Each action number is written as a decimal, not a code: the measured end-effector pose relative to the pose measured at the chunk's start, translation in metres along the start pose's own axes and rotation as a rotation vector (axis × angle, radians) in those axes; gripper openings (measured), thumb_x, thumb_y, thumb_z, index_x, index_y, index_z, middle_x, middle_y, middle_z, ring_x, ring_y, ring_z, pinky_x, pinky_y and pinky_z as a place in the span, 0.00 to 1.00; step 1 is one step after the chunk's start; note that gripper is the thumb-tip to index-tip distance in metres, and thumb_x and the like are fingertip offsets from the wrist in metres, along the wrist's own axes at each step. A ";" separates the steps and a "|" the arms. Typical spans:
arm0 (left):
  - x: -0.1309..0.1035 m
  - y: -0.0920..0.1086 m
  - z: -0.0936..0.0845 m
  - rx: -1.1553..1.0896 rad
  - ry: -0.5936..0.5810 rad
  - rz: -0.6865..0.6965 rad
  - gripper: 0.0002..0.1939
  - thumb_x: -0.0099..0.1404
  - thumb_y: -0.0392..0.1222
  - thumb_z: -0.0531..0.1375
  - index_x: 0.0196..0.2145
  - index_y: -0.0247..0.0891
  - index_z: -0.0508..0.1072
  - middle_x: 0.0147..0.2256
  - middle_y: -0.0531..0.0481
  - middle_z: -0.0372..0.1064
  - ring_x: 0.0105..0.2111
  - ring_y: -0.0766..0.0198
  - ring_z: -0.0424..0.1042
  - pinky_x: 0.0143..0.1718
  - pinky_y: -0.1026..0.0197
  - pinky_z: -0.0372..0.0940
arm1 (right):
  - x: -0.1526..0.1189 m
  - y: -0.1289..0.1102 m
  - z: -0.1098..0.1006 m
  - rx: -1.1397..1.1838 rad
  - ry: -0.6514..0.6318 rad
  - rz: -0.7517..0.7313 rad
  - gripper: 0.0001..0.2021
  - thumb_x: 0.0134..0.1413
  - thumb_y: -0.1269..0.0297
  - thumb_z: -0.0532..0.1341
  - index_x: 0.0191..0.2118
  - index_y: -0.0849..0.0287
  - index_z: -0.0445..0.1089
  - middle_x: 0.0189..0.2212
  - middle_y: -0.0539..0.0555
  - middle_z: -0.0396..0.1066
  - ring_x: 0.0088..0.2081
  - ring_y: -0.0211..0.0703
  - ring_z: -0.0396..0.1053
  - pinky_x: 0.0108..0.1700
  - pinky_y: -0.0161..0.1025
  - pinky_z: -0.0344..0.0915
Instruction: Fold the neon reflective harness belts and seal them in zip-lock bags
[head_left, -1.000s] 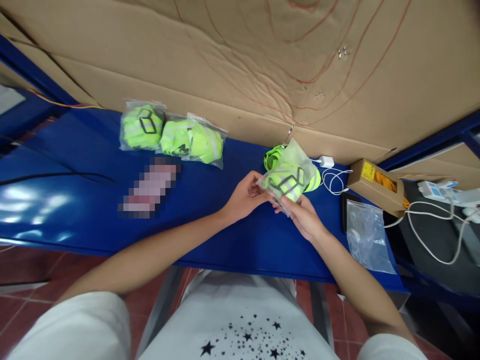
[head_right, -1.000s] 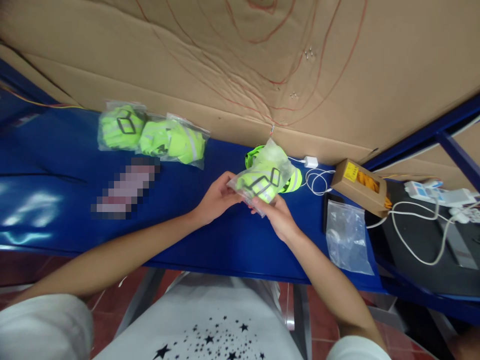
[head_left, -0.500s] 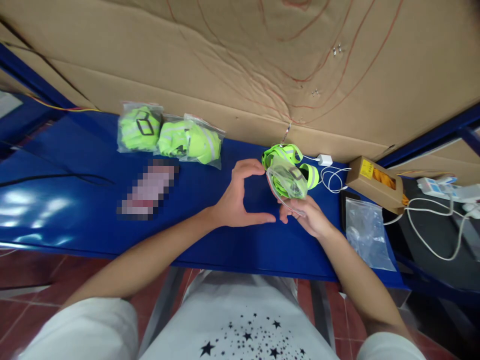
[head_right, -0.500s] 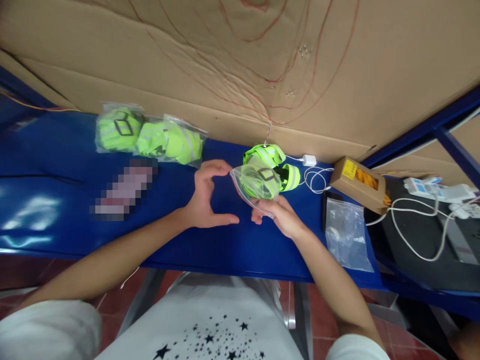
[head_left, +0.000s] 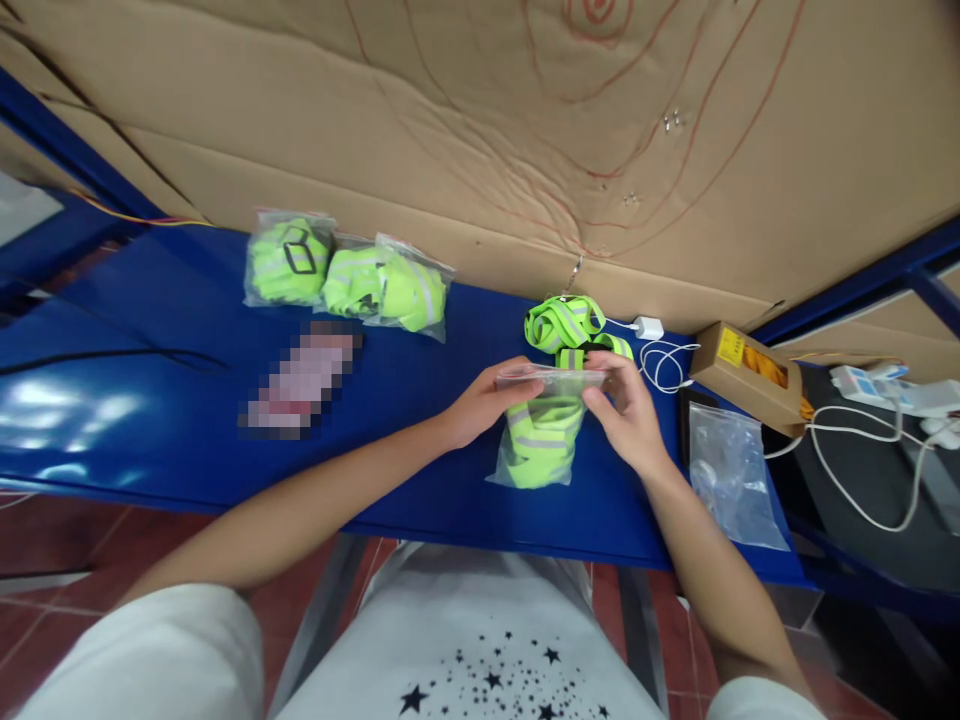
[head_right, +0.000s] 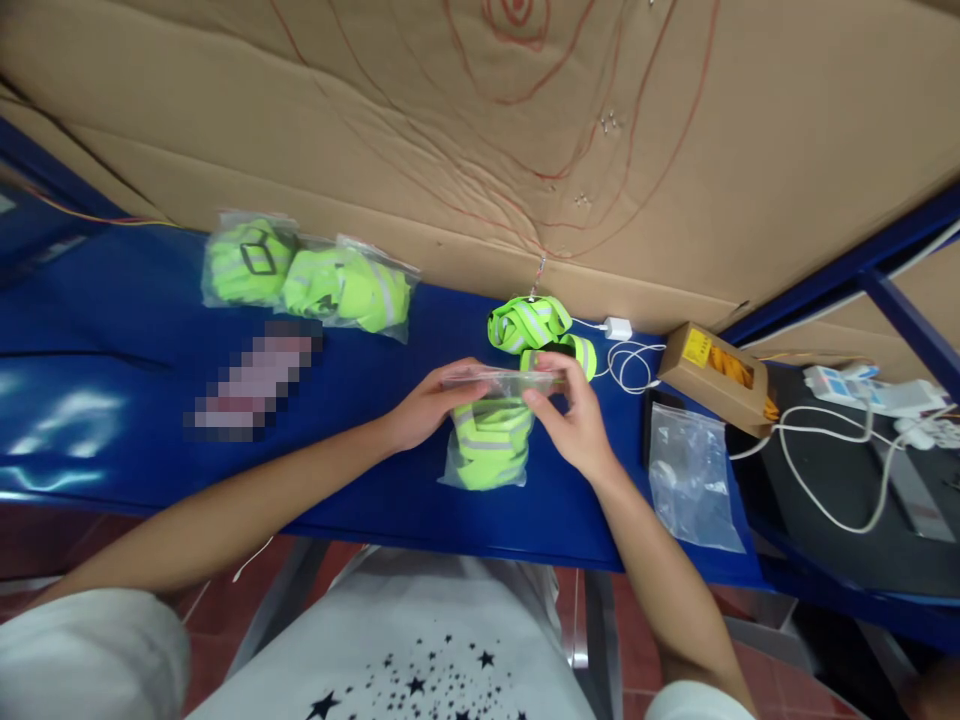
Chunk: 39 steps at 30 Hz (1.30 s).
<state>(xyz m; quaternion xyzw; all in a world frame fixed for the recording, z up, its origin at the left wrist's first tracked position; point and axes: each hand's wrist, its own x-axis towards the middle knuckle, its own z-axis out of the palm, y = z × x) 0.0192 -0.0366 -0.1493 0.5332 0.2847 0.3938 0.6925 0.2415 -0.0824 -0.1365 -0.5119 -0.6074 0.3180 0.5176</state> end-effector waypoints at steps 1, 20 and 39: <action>0.002 -0.002 0.000 -0.087 0.020 -0.048 0.17 0.60 0.51 0.72 0.38 0.37 0.77 0.39 0.50 0.77 0.39 0.61 0.74 0.42 0.62 0.65 | 0.000 0.003 0.003 0.021 -0.035 0.060 0.23 0.55 0.48 0.71 0.53 0.51 0.70 0.48 0.55 0.74 0.47 0.46 0.72 0.48 0.42 0.70; 0.013 -0.009 -0.013 -0.318 -0.066 -0.310 0.29 0.66 0.59 0.66 0.53 0.30 0.80 0.50 0.33 0.80 0.48 0.45 0.81 0.49 0.49 0.75 | 0.014 0.027 0.002 0.331 0.008 0.431 0.20 0.49 0.44 0.72 0.37 0.56 0.76 0.27 0.48 0.71 0.28 0.36 0.66 0.32 0.37 0.64; 0.013 -0.008 -0.015 -0.335 -0.106 -0.246 0.31 0.69 0.63 0.62 0.56 0.34 0.77 0.48 0.35 0.81 0.49 0.45 0.81 0.49 0.48 0.74 | 0.013 0.019 0.000 0.124 -0.015 0.259 0.19 0.53 0.43 0.70 0.33 0.55 0.74 0.26 0.48 0.72 0.28 0.38 0.66 0.34 0.39 0.66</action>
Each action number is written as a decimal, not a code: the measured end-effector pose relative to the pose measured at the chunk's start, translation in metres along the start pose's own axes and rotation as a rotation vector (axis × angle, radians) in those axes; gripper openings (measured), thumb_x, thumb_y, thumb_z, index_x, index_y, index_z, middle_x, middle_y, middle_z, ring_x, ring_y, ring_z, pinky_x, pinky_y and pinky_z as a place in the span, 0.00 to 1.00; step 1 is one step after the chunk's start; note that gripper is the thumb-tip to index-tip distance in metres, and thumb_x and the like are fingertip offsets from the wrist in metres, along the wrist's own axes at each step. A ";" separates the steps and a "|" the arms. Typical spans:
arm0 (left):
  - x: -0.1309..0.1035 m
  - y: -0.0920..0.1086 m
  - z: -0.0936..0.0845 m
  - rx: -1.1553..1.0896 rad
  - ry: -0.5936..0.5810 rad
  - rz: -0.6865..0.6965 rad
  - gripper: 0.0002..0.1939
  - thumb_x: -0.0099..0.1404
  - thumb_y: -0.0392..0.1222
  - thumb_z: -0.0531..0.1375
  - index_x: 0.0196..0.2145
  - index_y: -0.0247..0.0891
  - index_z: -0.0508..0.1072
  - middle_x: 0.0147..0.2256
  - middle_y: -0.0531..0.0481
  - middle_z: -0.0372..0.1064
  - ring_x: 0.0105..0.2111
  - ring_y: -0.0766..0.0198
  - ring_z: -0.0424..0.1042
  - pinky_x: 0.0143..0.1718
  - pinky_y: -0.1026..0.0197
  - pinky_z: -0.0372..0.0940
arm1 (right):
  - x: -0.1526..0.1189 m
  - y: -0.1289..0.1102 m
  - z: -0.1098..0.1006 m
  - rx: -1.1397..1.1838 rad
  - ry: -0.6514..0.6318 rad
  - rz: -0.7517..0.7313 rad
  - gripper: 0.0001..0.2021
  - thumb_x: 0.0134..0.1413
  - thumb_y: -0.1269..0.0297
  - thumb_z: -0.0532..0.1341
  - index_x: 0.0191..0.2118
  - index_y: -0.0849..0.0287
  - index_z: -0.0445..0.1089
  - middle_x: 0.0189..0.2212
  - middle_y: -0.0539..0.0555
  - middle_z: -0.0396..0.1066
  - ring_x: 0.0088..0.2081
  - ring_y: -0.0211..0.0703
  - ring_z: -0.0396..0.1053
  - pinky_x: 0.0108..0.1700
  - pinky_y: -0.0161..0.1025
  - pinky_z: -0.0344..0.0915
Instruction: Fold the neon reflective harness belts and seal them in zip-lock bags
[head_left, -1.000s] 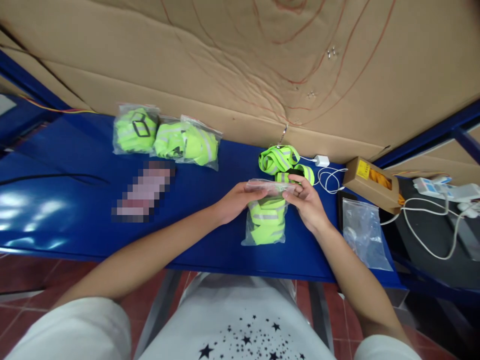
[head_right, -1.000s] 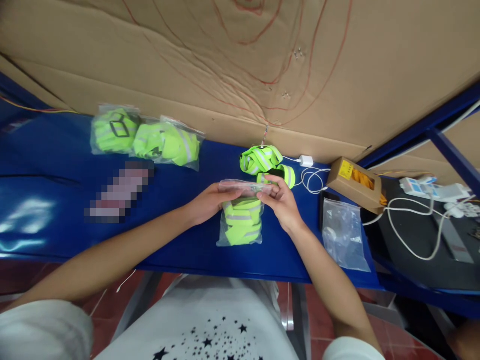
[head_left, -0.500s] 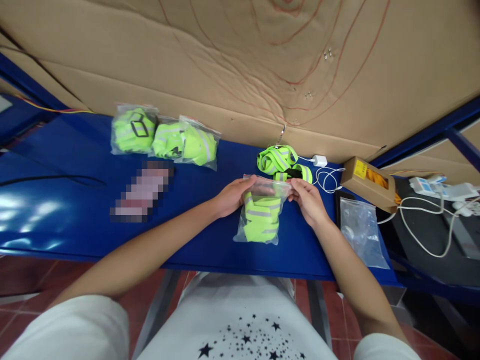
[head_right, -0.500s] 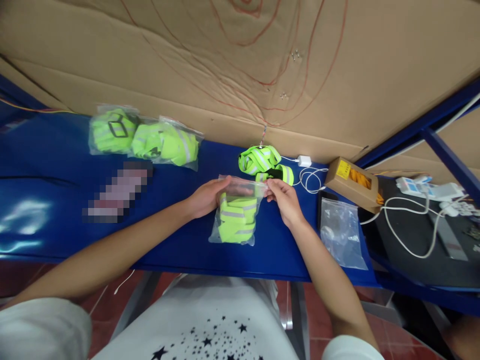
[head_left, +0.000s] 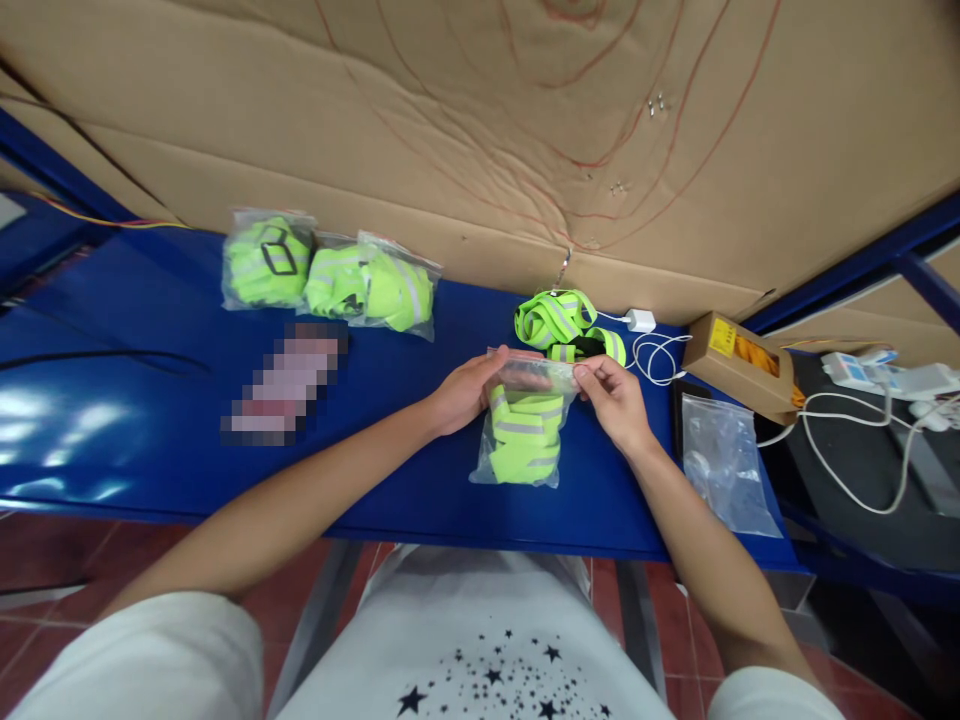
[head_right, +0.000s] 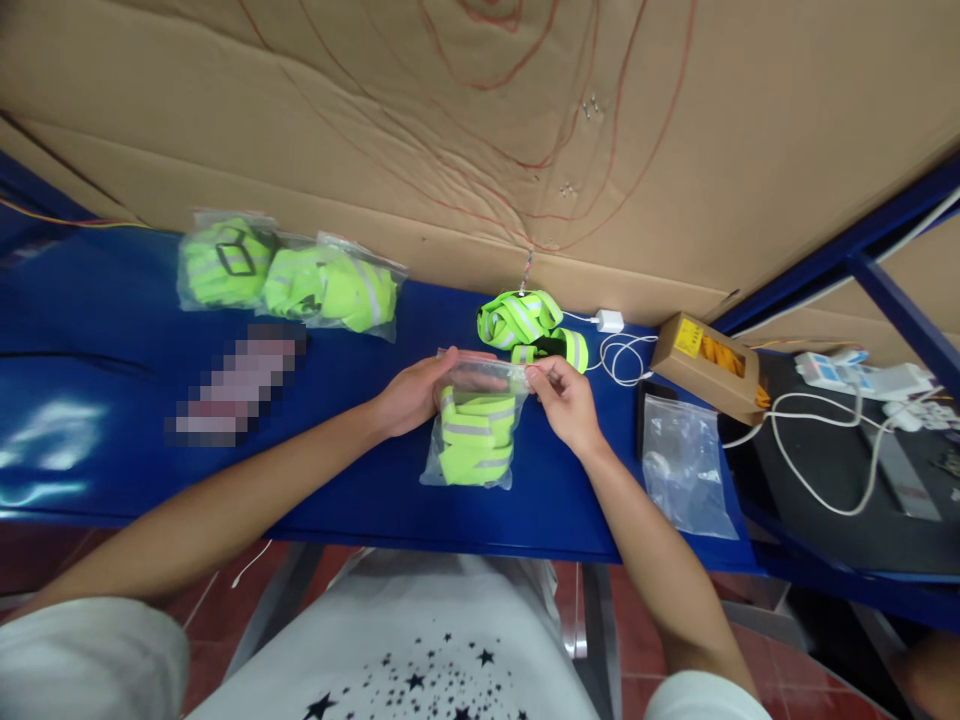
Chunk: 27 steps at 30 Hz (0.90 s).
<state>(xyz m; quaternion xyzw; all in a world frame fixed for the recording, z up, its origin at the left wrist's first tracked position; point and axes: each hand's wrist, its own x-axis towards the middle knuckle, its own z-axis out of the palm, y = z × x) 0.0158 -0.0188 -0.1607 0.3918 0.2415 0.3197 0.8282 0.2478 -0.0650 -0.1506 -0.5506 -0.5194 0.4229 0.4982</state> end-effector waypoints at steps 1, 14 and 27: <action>0.000 0.000 0.000 0.003 0.008 0.001 0.31 0.68 0.63 0.63 0.56 0.34 0.77 0.47 0.35 0.81 0.49 0.45 0.81 0.49 0.48 0.74 | 0.000 -0.001 0.000 0.005 -0.005 0.007 0.19 0.53 0.44 0.70 0.34 0.55 0.74 0.27 0.48 0.72 0.27 0.38 0.66 0.33 0.39 0.66; 0.000 0.000 0.001 0.000 0.064 0.020 0.24 0.63 0.51 0.70 0.53 0.34 0.80 0.44 0.38 0.82 0.46 0.46 0.82 0.49 0.50 0.73 | 0.001 0.002 0.000 0.029 0.012 -0.007 0.20 0.51 0.43 0.71 0.32 0.54 0.69 0.26 0.47 0.70 0.25 0.37 0.65 0.31 0.39 0.66; -0.001 -0.007 0.000 0.041 0.018 0.065 0.24 0.63 0.50 0.71 0.53 0.34 0.80 0.47 0.38 0.82 0.49 0.48 0.81 0.54 0.51 0.70 | -0.003 0.003 0.004 0.097 -0.028 0.038 0.12 0.53 0.53 0.70 0.33 0.54 0.71 0.26 0.46 0.71 0.26 0.35 0.66 0.31 0.36 0.65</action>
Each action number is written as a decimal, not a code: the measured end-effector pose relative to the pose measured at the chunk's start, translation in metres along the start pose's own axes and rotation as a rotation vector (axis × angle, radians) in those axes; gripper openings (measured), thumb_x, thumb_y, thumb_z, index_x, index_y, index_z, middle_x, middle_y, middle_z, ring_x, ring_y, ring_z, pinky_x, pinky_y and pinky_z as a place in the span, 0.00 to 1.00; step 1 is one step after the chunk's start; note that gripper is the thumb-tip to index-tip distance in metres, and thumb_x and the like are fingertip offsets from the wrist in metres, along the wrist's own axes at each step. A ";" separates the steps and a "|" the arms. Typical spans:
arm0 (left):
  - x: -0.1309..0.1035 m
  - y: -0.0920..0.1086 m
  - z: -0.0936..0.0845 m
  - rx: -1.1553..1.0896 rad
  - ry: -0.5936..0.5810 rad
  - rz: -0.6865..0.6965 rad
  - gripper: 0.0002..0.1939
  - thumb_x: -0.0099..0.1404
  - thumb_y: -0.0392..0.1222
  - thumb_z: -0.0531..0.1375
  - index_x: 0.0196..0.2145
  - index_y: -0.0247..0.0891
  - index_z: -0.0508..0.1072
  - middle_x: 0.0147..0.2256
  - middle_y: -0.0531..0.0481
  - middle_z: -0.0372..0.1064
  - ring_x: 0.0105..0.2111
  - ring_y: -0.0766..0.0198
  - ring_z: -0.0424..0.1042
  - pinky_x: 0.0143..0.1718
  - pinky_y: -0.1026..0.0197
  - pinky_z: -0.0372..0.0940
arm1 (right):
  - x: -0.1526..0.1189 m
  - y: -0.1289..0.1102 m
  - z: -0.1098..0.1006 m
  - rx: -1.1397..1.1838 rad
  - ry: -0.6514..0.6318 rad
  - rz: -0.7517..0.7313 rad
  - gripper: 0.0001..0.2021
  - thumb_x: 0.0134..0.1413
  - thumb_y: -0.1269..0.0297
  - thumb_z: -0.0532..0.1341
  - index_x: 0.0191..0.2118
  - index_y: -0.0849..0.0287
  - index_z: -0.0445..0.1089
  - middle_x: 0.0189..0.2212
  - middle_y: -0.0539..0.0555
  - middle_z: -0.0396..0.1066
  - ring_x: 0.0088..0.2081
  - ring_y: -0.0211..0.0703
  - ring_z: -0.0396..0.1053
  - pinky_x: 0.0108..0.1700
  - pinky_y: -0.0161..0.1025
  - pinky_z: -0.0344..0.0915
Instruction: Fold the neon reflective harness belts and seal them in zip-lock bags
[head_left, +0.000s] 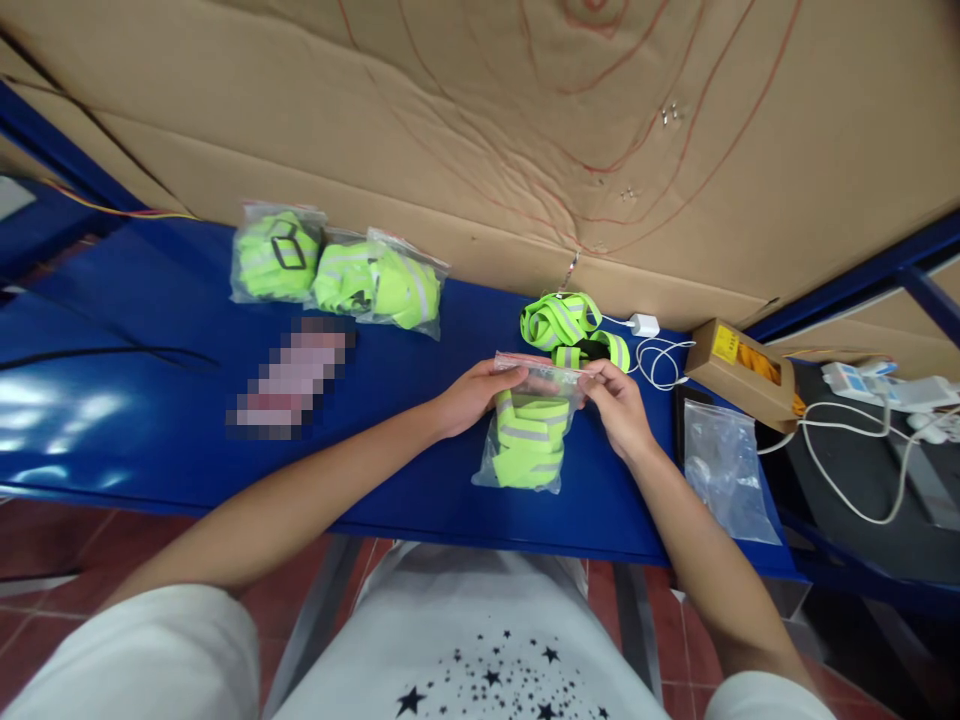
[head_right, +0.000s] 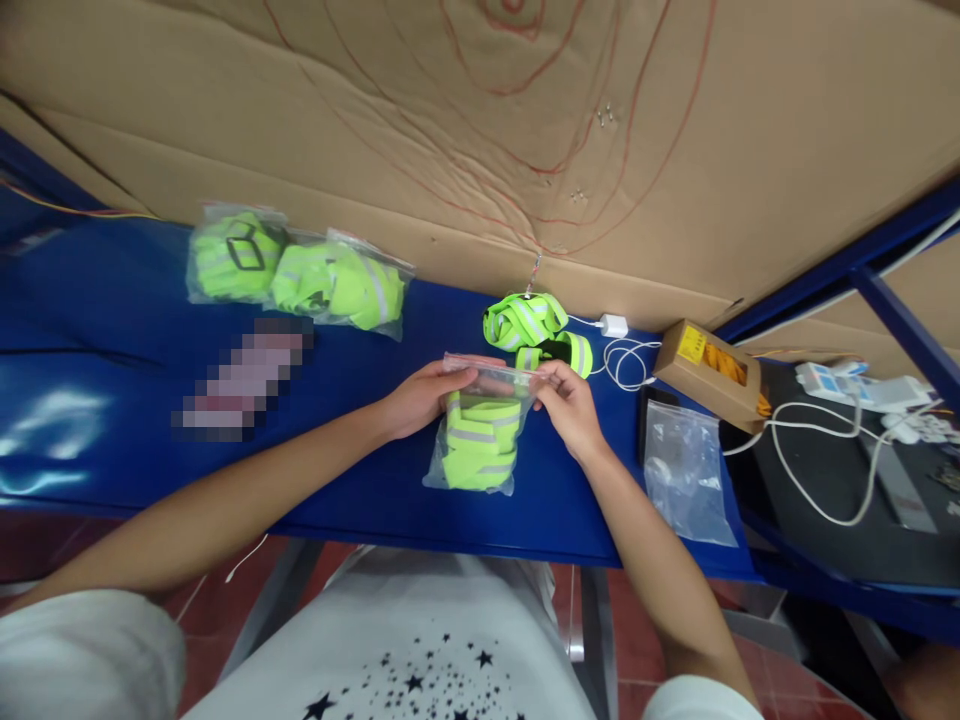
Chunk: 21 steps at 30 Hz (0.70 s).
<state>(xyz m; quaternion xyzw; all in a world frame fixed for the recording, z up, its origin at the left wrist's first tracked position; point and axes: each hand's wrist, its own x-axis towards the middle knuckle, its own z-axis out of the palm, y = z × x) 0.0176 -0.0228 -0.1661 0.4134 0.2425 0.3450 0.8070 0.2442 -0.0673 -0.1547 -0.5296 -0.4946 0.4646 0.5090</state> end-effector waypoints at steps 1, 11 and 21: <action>0.000 0.000 0.001 0.008 -0.005 0.008 0.24 0.63 0.50 0.71 0.53 0.34 0.80 0.48 0.38 0.81 0.50 0.48 0.80 0.54 0.51 0.70 | 0.000 -0.001 0.000 0.003 -0.008 0.014 0.11 0.54 0.54 0.69 0.33 0.55 0.72 0.25 0.46 0.71 0.25 0.36 0.66 0.31 0.37 0.65; 0.001 -0.006 0.002 0.094 -0.062 0.034 0.26 0.64 0.53 0.70 0.54 0.33 0.79 0.49 0.39 0.81 0.54 0.49 0.78 0.60 0.49 0.65 | -0.002 -0.003 0.000 -0.035 -0.071 0.072 0.10 0.51 0.57 0.69 0.32 0.56 0.73 0.24 0.46 0.72 0.24 0.36 0.66 0.30 0.35 0.63; 0.000 -0.011 0.001 0.229 -0.173 0.030 0.27 0.67 0.56 0.67 0.57 0.35 0.77 0.55 0.38 0.77 0.58 0.49 0.74 0.65 0.49 0.60 | -0.001 -0.004 -0.003 -0.139 -0.208 0.091 0.10 0.53 0.57 0.68 0.32 0.57 0.72 0.25 0.47 0.71 0.25 0.36 0.65 0.29 0.34 0.59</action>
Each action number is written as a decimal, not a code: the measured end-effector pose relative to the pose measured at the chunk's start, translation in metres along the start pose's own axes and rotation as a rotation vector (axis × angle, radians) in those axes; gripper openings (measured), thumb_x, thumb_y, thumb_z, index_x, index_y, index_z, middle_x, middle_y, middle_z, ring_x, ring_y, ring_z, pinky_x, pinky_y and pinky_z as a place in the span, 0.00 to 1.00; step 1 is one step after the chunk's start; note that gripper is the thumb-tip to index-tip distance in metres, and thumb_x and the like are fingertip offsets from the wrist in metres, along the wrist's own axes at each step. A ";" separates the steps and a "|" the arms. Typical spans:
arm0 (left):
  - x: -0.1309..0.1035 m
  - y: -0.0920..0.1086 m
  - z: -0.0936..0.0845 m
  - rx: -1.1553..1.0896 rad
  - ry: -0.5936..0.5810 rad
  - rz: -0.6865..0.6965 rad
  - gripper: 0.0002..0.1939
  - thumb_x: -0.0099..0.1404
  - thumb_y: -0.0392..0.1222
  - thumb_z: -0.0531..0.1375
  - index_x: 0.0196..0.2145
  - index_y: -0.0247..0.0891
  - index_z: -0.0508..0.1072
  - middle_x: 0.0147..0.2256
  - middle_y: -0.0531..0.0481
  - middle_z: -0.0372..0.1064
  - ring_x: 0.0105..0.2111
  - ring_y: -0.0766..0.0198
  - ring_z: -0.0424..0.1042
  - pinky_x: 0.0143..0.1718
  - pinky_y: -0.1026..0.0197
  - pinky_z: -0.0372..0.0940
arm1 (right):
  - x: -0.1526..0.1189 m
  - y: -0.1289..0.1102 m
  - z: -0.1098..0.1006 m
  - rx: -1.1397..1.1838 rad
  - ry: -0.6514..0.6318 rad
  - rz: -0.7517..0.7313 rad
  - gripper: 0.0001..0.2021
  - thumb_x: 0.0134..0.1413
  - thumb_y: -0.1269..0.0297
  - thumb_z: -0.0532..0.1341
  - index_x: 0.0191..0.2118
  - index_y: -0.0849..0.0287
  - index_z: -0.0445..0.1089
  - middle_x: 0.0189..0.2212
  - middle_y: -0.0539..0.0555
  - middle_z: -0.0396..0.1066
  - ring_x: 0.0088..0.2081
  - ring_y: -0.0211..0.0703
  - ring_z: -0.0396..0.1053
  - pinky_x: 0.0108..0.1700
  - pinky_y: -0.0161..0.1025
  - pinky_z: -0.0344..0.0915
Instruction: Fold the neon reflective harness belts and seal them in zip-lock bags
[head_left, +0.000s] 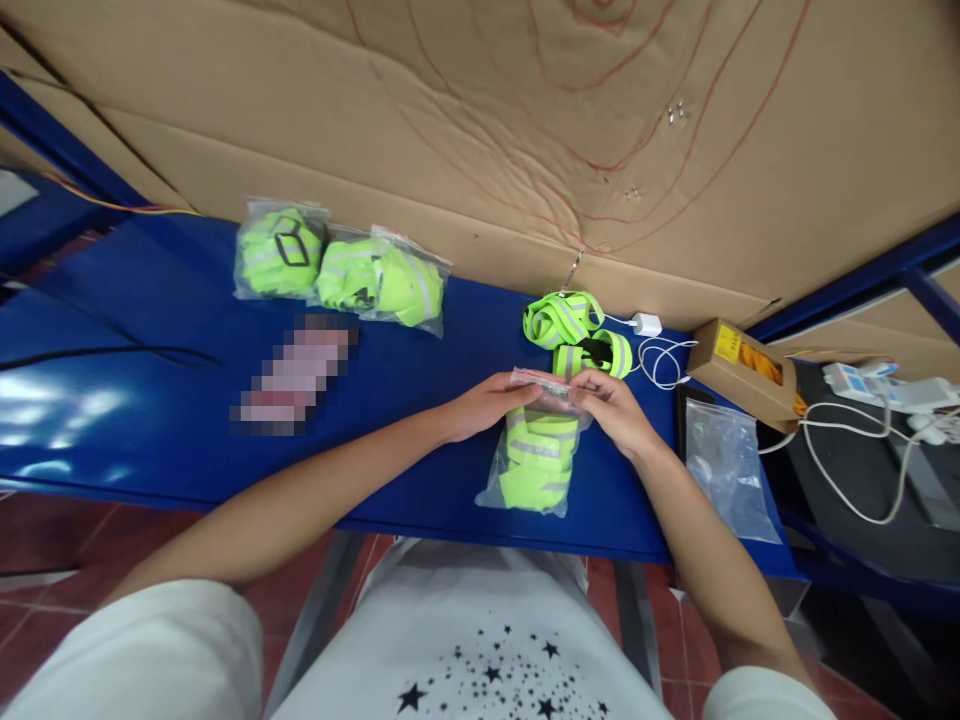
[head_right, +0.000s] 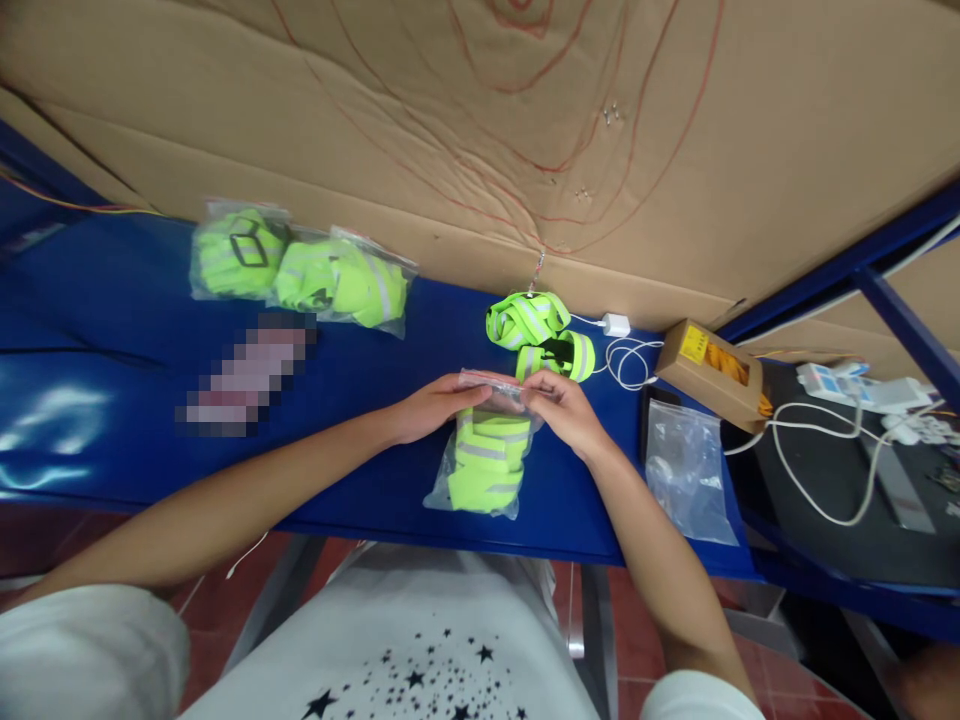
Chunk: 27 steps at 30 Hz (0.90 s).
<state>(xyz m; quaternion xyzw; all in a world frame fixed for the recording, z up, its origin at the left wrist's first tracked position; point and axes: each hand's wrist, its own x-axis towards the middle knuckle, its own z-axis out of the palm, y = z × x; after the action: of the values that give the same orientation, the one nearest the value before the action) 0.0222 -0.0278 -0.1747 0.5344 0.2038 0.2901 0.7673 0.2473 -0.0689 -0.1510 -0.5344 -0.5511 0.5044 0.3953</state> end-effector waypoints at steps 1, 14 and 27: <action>0.000 0.000 0.000 -0.004 -0.015 -0.011 0.27 0.67 0.56 0.67 0.57 0.35 0.77 0.54 0.39 0.78 0.57 0.50 0.75 0.65 0.50 0.61 | 0.000 0.000 0.000 -0.009 -0.011 -0.005 0.10 0.52 0.57 0.68 0.32 0.57 0.72 0.25 0.47 0.70 0.25 0.35 0.64 0.29 0.34 0.59; 0.000 0.003 0.004 0.094 0.059 -0.033 0.20 0.64 0.50 0.69 0.50 0.38 0.81 0.52 0.43 0.79 0.54 0.55 0.76 0.59 0.54 0.64 | 0.000 -0.002 -0.007 -0.113 -0.115 -0.035 0.13 0.54 0.53 0.69 0.32 0.58 0.72 0.27 0.49 0.70 0.28 0.36 0.63 0.31 0.35 0.57; 0.000 0.006 0.000 0.204 0.241 -0.119 0.19 0.62 0.56 0.68 0.37 0.35 0.80 0.37 0.45 0.81 0.34 0.64 0.75 0.35 0.64 0.63 | -0.003 0.001 -0.012 -0.127 -0.230 0.069 0.18 0.57 0.46 0.67 0.34 0.58 0.70 0.17 0.43 0.58 0.19 0.31 0.51 0.22 0.33 0.45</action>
<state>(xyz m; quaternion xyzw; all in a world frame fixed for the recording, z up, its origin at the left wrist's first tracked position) 0.0214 -0.0262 -0.1687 0.5578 0.3540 0.2838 0.6950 0.2594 -0.0703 -0.1497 -0.5158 -0.6049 0.5396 0.2773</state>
